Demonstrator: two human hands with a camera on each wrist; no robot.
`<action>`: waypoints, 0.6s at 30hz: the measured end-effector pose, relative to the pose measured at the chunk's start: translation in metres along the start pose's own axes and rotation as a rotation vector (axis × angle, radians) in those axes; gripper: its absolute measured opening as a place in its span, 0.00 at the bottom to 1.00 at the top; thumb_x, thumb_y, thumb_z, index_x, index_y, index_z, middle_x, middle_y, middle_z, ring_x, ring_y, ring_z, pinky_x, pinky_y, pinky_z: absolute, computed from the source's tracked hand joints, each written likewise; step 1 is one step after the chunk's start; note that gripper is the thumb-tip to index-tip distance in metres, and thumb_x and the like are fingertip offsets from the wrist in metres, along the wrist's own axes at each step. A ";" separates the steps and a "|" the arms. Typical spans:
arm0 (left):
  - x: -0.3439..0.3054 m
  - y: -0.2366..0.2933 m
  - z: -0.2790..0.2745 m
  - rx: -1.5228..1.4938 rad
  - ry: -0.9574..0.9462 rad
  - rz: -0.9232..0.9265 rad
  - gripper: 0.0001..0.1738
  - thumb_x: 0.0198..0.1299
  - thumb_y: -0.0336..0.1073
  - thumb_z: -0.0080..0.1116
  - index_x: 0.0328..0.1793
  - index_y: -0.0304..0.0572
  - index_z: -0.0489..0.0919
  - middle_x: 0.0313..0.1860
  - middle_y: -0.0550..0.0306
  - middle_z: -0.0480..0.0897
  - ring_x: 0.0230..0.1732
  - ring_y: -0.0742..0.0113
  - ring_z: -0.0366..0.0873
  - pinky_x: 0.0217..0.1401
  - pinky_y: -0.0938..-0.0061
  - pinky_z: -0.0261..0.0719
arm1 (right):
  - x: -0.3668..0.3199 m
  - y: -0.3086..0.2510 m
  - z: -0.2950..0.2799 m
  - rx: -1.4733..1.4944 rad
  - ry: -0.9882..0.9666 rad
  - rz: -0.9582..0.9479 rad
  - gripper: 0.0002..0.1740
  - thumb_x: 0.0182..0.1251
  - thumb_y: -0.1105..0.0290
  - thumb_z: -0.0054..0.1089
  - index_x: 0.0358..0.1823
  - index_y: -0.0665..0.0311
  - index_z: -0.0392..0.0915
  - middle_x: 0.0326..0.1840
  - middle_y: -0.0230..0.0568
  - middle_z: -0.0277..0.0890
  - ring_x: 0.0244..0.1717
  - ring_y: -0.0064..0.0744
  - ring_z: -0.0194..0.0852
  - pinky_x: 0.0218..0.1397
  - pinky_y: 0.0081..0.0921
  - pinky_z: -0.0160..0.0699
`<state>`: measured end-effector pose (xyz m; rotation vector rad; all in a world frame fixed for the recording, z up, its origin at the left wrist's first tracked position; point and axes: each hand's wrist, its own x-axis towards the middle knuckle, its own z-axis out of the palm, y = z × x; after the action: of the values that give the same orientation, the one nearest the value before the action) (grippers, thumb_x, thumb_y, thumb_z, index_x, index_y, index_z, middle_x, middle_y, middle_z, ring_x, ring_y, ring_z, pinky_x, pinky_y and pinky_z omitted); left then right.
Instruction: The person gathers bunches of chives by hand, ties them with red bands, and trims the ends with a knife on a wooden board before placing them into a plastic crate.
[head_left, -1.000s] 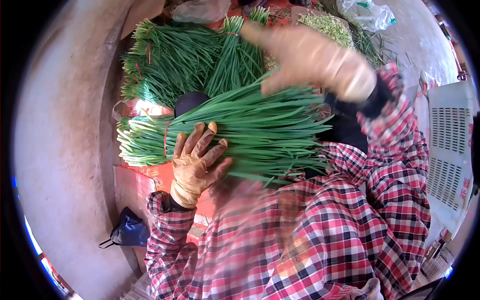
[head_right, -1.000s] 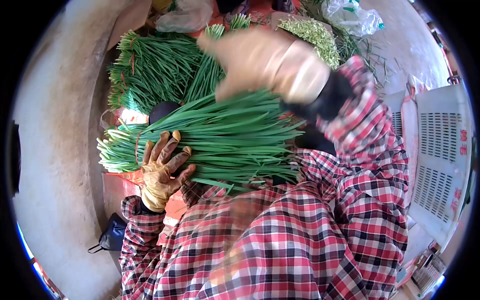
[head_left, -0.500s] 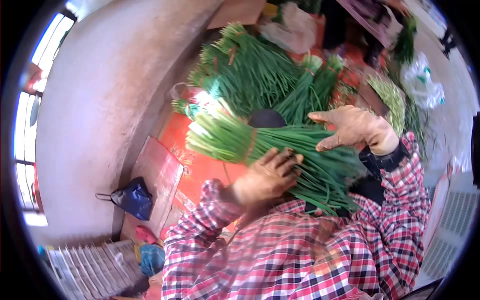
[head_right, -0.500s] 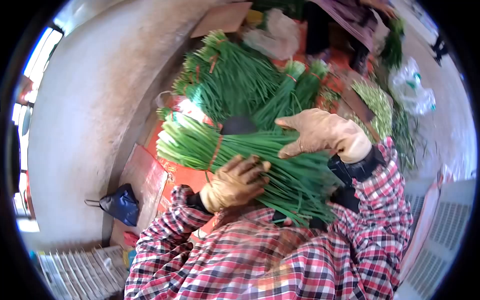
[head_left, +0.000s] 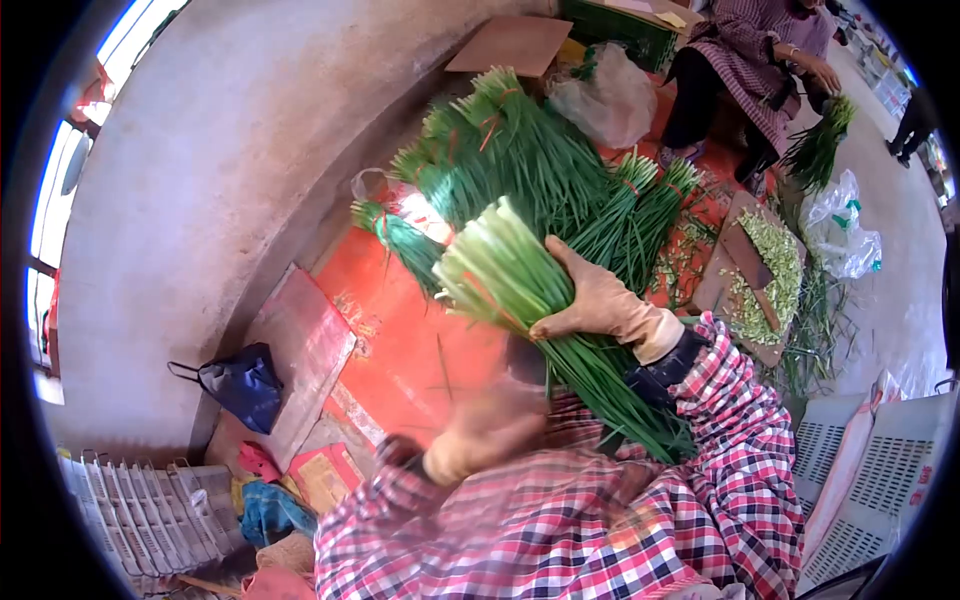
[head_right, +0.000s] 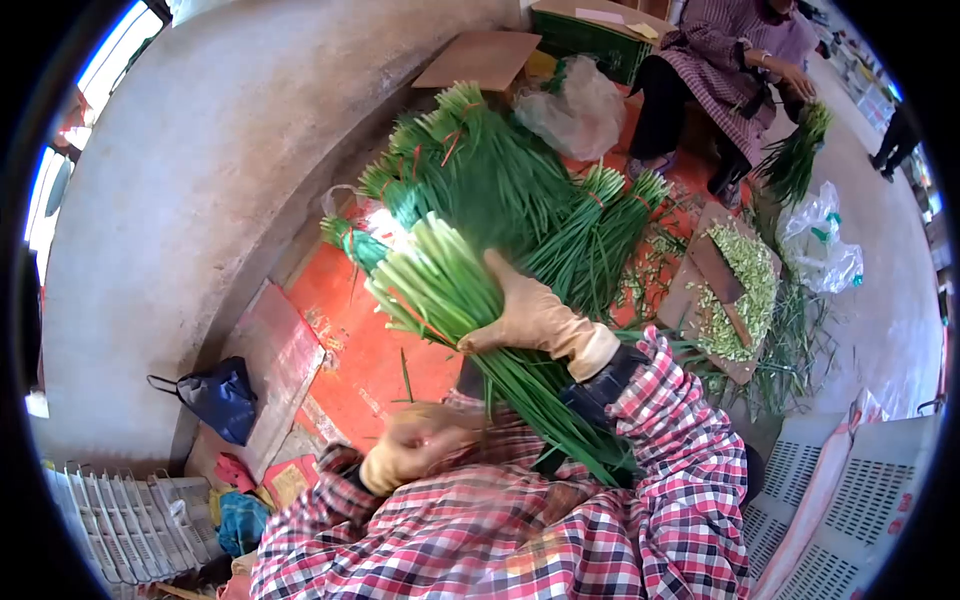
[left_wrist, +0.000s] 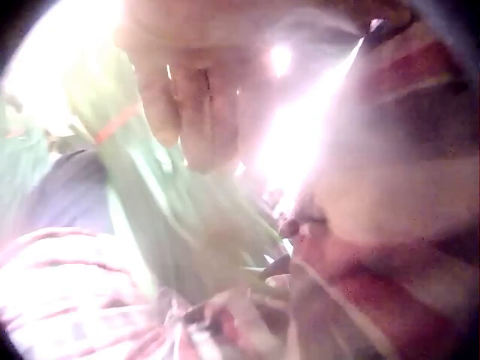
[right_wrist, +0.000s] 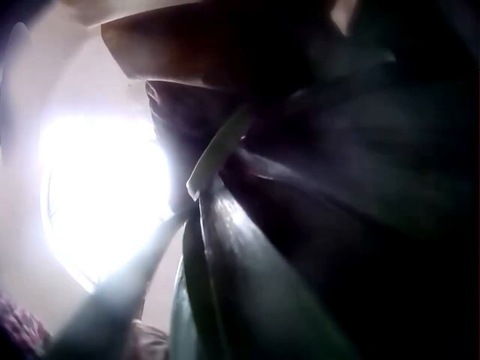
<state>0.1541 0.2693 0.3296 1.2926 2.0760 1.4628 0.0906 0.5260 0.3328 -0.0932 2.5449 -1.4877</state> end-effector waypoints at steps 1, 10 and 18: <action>-0.013 -0.003 0.000 -0.220 0.215 -0.349 0.11 0.62 0.32 0.56 0.44 0.32 0.82 0.43 0.47 0.84 0.45 0.57 0.82 0.53 0.66 0.77 | -0.006 0.005 -0.007 0.118 0.011 0.010 0.68 0.32 0.49 0.81 0.72 0.74 0.51 0.63 0.57 0.68 0.65 0.42 0.67 0.68 0.31 0.63; 0.091 -0.019 -0.002 -0.499 0.336 -0.088 0.33 0.66 0.46 0.55 0.69 0.30 0.63 0.65 0.51 0.72 0.65 0.66 0.67 0.70 0.70 0.60 | -0.061 -0.006 -0.036 0.666 0.122 0.033 0.58 0.33 0.66 0.84 0.70 0.69 0.59 0.62 0.36 0.70 0.62 0.27 0.67 0.68 0.26 0.62; 0.166 0.017 0.046 -1.002 0.298 0.040 0.35 0.50 0.23 0.55 0.69 0.36 0.63 0.55 0.53 0.76 0.52 0.63 0.77 0.54 0.71 0.76 | -0.112 -0.016 -0.038 0.617 0.392 -0.049 0.66 0.35 0.72 0.82 0.75 0.65 0.44 0.69 0.36 0.61 0.69 0.26 0.58 0.72 0.27 0.57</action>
<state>0.1008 0.4297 0.3646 0.7180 1.0834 2.3446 0.1923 0.5675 0.3802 0.2482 2.2093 -2.4344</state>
